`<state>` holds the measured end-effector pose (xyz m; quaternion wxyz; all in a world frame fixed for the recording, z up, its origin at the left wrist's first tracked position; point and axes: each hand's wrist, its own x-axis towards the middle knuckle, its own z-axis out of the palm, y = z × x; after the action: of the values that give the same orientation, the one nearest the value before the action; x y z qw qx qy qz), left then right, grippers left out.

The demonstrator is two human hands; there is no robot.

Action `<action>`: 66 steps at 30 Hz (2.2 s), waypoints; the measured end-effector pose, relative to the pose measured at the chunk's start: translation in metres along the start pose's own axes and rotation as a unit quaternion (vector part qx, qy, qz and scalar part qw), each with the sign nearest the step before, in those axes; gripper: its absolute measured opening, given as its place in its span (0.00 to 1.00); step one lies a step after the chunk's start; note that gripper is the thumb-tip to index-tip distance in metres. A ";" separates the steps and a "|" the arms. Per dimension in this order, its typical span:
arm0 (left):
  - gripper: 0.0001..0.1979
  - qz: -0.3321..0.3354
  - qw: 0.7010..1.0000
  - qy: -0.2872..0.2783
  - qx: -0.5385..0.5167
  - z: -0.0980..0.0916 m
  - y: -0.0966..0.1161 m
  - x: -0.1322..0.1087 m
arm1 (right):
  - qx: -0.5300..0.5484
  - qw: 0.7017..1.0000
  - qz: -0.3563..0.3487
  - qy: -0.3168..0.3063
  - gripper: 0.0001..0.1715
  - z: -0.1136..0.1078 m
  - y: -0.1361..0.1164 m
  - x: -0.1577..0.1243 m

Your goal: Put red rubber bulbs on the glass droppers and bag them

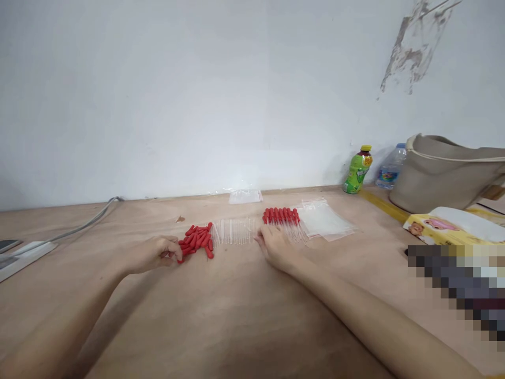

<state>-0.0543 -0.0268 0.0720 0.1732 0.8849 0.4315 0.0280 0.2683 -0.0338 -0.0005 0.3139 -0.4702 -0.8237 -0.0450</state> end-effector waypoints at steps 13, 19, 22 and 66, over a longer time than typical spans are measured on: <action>0.06 0.043 0.999 0.015 -0.021 0.011 -0.002 0.006 | -0.020 0.995 -0.098 0.008 0.10 -0.004 -0.006 -0.022; 0.07 0.071 0.949 -0.006 -0.306 0.033 0.046 0.013 | -0.039 0.993 -0.106 0.015 0.12 0.006 0.000 -0.026; 0.11 0.076 0.890 0.072 -0.443 0.065 0.059 0.030 | -0.044 0.994 -0.095 0.022 0.12 0.002 -0.003 -0.028; 0.12 0.007 0.904 0.108 -0.414 0.108 0.071 0.051 | 0.116 0.979 -0.132 -0.105 0.10 -0.005 -0.007 -0.024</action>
<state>0.0527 -0.0583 -0.0114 0.4757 0.7283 0.3909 0.3009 0.2735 -0.0576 -0.0084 0.2697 -0.3197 -0.9064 0.0596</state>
